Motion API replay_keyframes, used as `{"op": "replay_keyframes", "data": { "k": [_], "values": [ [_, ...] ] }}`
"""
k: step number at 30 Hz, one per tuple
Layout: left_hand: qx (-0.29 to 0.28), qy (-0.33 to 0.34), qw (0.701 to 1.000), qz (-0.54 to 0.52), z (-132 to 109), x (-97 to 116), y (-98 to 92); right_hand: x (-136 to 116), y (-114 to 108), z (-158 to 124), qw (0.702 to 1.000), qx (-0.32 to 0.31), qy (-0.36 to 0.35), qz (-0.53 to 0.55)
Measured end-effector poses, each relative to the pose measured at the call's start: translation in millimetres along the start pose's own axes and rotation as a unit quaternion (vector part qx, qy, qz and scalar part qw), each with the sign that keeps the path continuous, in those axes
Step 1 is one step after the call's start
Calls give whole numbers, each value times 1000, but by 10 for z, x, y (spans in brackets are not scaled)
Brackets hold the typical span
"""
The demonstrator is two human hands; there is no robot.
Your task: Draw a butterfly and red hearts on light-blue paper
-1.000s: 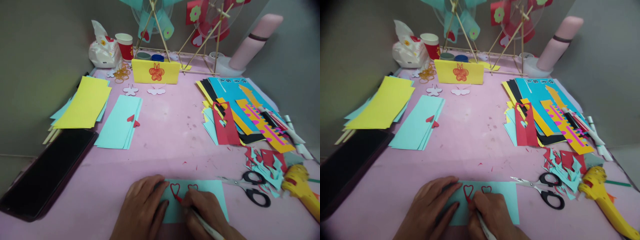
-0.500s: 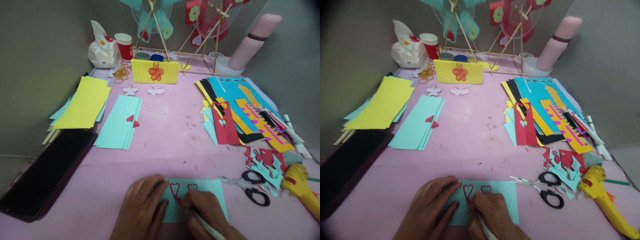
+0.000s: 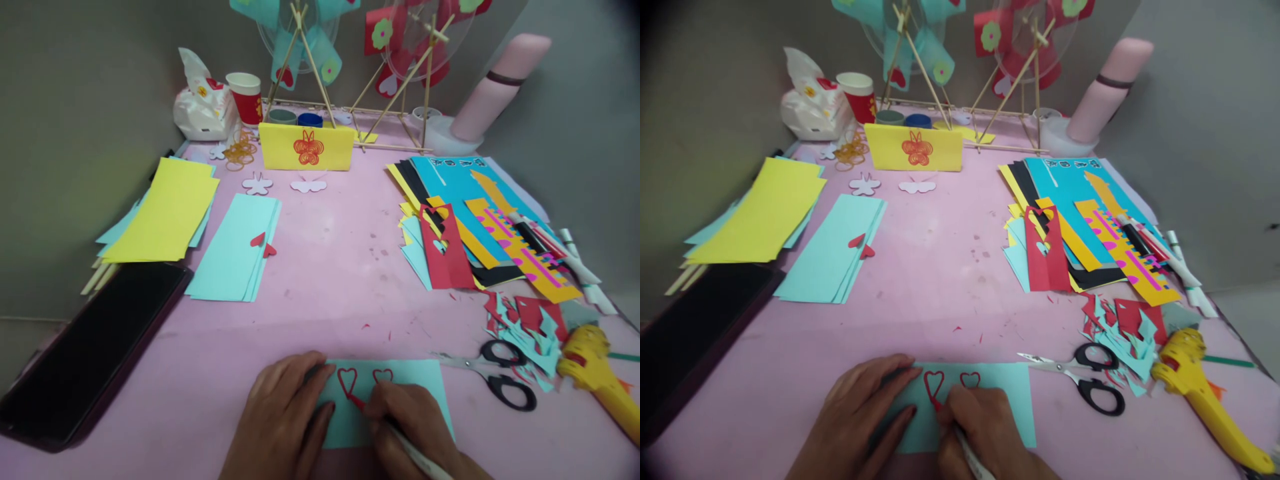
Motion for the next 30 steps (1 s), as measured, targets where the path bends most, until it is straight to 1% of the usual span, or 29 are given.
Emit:
{"op": "replay_keyframes", "data": {
  "k": [3, 8, 15, 19, 26, 30],
  "values": [
    [7, 12, 1000, 3, 8, 18, -7, -8, -22, 17, 1000, 10, 19, 2],
    [2, -19, 1000, 0, 8, 0, 0, -18, -9, 59, 998, 14, 55, -27],
    [7, 21, 1000, 14, -2, -6, -1, -13, 7, 67, 996, 0, 86, -30],
    [10, 28, 999, 12, 12, 1, -4, -17, 4, 76, 996, -9, 87, -33],
    [4, 18, 1000, 19, 11, -7, -3, -19, 9, 87, 995, -17, 87, -41],
    [15, 19, 999, 22, 7, -8, -11, -33, 18, 92, 996, -11, 78, -52]
  ]
}}
Point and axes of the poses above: each hand's wrist, its own z-axis towards the middle knuckle, its own y-axis out of the palm, x = y × z, the point moved 6 cm from there along z, towards the middle knuckle, and after that the axes turned 3 degrees about x, right-handed, at the moved point
